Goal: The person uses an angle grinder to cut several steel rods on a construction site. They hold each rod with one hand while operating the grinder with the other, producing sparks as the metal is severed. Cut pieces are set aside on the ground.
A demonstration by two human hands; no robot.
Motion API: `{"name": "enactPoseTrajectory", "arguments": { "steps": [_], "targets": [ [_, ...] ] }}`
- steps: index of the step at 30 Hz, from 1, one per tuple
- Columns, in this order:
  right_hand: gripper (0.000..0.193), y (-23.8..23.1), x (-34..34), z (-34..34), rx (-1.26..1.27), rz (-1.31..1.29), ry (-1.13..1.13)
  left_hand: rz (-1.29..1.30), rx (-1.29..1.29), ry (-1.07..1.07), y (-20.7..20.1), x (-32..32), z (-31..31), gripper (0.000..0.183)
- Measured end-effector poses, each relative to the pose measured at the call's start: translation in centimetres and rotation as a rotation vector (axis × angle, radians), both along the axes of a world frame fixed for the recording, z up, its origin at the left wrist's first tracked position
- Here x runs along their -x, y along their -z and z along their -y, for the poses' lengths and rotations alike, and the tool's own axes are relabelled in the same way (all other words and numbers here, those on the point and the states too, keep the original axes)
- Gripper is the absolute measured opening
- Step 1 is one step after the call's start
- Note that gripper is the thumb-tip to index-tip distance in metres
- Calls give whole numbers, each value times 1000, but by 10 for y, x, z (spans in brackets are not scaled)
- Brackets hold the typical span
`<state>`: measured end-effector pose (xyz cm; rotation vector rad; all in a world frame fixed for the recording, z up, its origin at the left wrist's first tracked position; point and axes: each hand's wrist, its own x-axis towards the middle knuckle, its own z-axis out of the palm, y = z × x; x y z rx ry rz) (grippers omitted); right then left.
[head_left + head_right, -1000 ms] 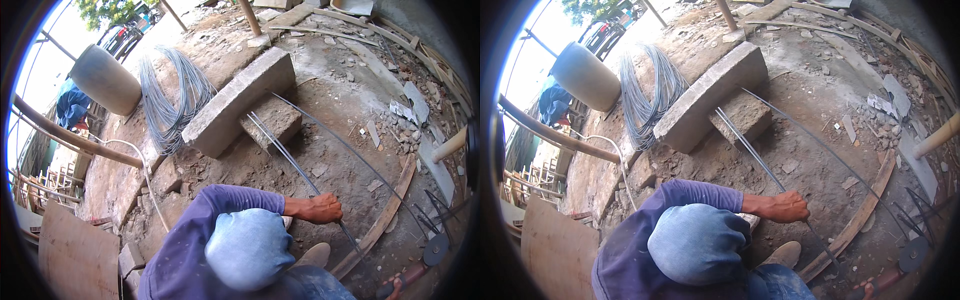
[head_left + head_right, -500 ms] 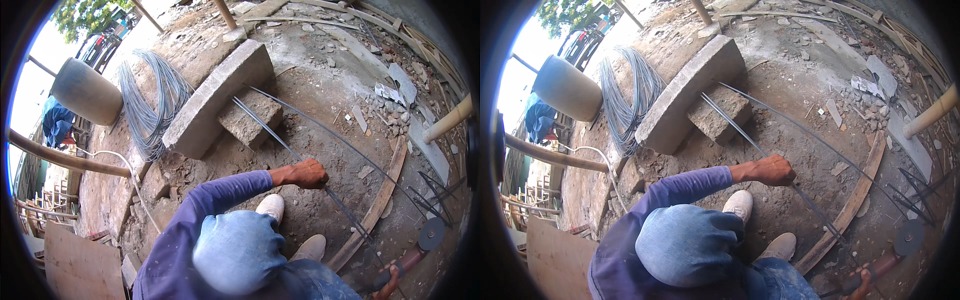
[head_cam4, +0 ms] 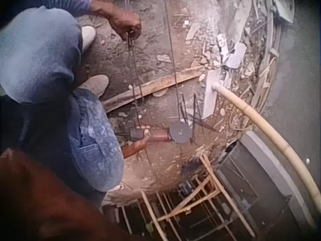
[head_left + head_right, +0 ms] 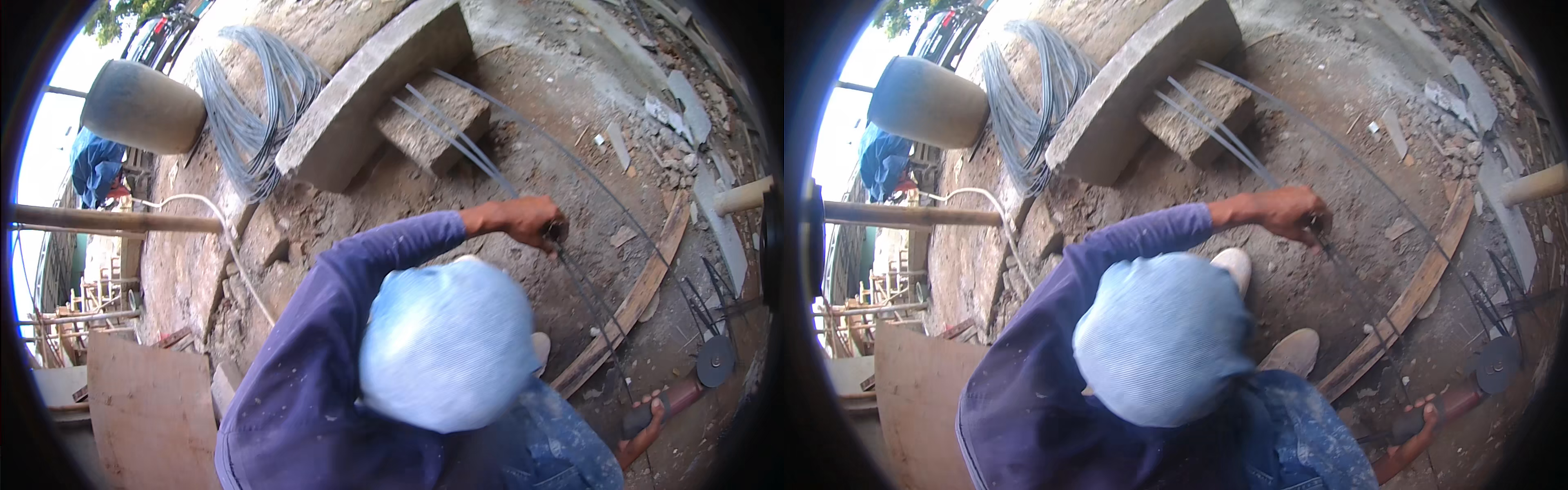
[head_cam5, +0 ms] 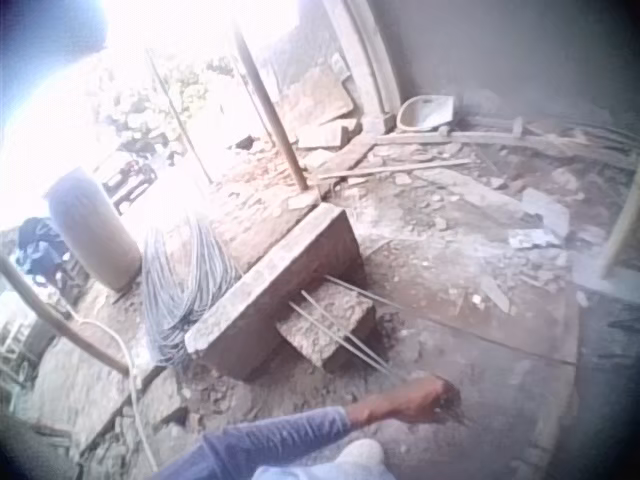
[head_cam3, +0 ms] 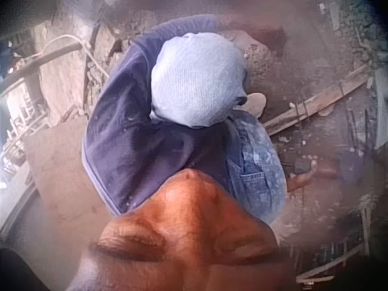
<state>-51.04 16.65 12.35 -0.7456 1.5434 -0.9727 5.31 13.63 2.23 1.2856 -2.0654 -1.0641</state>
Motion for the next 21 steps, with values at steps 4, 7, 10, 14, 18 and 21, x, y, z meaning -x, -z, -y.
{"name": "enactPoseTrajectory", "arguments": {
  "steps": [4,7,10,14,18,21],
  "targets": [
    [47,-3,7,10,-29,104,-14,34,5,-113,11,5,-3,17],
    [51,-10,14,7,-97,110,62,15,79,-76,19,4,-2,16],
    [51,-18,18,6,-130,45,73,88,75,-101,23,6,0,15],
    [51,-20,17,6,-103,-6,29,121,54,-138,25,10,1,16],
    [51,-15,15,6,-113,-20,15,196,59,-126,23,8,3,18],
    [51,-12,16,5,-104,-38,10,194,73,-124,26,10,5,19]
  ]
}}
